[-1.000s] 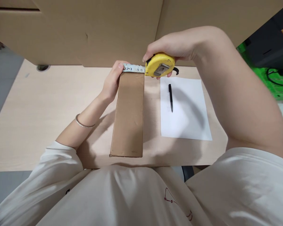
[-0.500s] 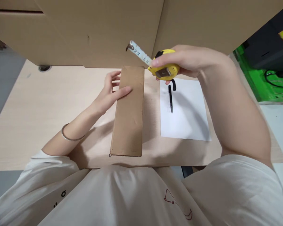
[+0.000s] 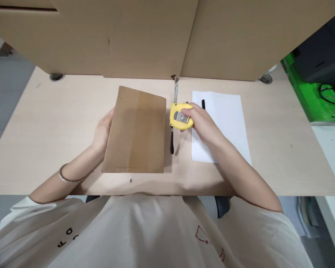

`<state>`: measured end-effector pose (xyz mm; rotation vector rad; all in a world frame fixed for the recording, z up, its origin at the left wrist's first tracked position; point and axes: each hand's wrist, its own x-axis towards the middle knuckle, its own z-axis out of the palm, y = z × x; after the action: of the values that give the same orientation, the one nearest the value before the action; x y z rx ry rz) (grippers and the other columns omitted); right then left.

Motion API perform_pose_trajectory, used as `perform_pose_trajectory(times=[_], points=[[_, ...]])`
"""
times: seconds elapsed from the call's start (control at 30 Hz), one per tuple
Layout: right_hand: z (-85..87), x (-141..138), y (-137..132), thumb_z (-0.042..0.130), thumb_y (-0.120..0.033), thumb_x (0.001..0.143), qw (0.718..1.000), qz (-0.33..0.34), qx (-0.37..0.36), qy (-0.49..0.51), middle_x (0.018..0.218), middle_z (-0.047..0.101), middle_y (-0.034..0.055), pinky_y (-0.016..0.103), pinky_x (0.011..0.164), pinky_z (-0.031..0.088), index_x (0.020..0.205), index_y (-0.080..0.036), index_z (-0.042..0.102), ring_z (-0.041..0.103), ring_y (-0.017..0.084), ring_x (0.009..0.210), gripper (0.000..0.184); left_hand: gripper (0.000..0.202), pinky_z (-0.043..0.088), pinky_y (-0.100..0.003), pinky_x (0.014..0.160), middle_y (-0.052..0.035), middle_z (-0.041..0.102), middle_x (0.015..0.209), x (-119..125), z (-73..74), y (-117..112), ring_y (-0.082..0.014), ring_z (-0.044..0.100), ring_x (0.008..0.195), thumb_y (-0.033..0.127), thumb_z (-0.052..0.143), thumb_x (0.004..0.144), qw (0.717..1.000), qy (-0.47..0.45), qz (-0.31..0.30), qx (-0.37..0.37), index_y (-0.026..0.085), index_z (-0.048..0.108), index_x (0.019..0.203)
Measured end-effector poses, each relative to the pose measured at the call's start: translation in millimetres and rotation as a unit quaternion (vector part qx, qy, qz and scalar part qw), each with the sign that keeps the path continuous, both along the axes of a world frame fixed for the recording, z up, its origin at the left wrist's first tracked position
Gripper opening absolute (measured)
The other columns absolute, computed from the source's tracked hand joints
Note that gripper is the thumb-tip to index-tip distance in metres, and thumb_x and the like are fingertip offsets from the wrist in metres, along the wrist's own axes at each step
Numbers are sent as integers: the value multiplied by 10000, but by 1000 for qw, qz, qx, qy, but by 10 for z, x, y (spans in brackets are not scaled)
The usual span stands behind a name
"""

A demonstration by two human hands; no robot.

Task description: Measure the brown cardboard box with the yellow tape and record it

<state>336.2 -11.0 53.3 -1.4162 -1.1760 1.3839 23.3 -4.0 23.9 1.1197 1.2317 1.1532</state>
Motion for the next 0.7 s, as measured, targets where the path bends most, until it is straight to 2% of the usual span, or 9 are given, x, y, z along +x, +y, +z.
perform_pose_trajectory(times=[0.1, 0.17, 0.23, 0.3, 0.43, 0.5, 0.6, 0.7], points=[[-50, -185, -150, 725, -413, 808, 999, -33, 31, -9, 845, 628, 44, 299, 599, 524, 887, -199, 616, 614, 182, 747, 253, 553, 429, -500, 1293, -55, 683, 1507, 156, -122, -100, -342, 537, 1517, 659, 520, 997, 997, -67, -49, 8, 249, 713, 1314], [-68, -292, -243, 760, -441, 794, 997, -28, 64, -34, 867, 637, 36, 305, 667, 537, 949, -207, 631, 621, 180, 784, 309, 548, 382, -483, 1325, -30, 562, 1643, 248, -187, -147, -337, 433, 1598, 575, 633, 955, 995, -93, -46, -1, 282, 639, 1418], [-98, -366, -320, 765, -472, 799, 993, -28, 96, -55, 920, 654, 40, 319, 720, 547, 1040, -223, 621, 631, 187, 829, 376, 659, 352, -476, 1344, 1, 426, 1739, 306, -243, -181, -325, 337, 1652, 440, 734, 886, 993, -109, -27, -20, 320, 545, 1507], [-143, -400, -368, 743, -497, 831, 987, -25, 126, -98, 953, 653, 48, 337, 748, 546, 1083, -232, 599, 625, 193, 852, 393, 747, 354, -482, 1343, 12, 373, 1767, 334, -286, -205, -319, 301, 1668, 369, 758, 843, 991, -127, -24, -30, 342, 491, 1540], [-251, -394, -359, 670, -521, 896, 949, -21, 214, -230, 1032, 635, 80, 423, 916, 524, 1012, -222, 619, 591, 234, 993, 325, 715, 373, -488, 1332, 3, 391, 1758, 340, -336, -210, -324, 310, 1664, 364, 773, 819, 989, -141, -25, -20, 337, 534, 1492], [-300, -397, -324, 617, -535, 931, 937, -22, 230, -260, 1041, 620, 92, 457, 986, 497, 957, -221, 637, 571, 251, 1047, 316, 700, 378, -493, 1328, -5, 417, 1744, 335, -353, -197, -331, 328, 1655, 368, 792, 804, 989, -146, -23, -11, 332, 561, 1463], [-315, -392, -271, 558, -573, 962, 938, -12, 224, -265, 1044, 610, 98, 456, 1007, 489, 956, -223, 647, 572, 252, 1059, 361, 681, 380, -501, 1324, -10, 470, 1712, 329, -383, -179, -336, 353, 1642, 375, 809, 794, 988, -150, -21, 2, 333, 584, 1436], [-207, -245, -195, 530, -659, 947, 944, -5, 199, -264, 1075, 632, 109, 420, 941, 511, 1055, -214, 616, 605, 243, 1006, 466, 652, 384, -498, 1321, -7, 502, 1690, 329, -401, -177, -332, 359, 1638, 371, 816, 795, 989, -148, -18, 14, 335, 605, 1411]])
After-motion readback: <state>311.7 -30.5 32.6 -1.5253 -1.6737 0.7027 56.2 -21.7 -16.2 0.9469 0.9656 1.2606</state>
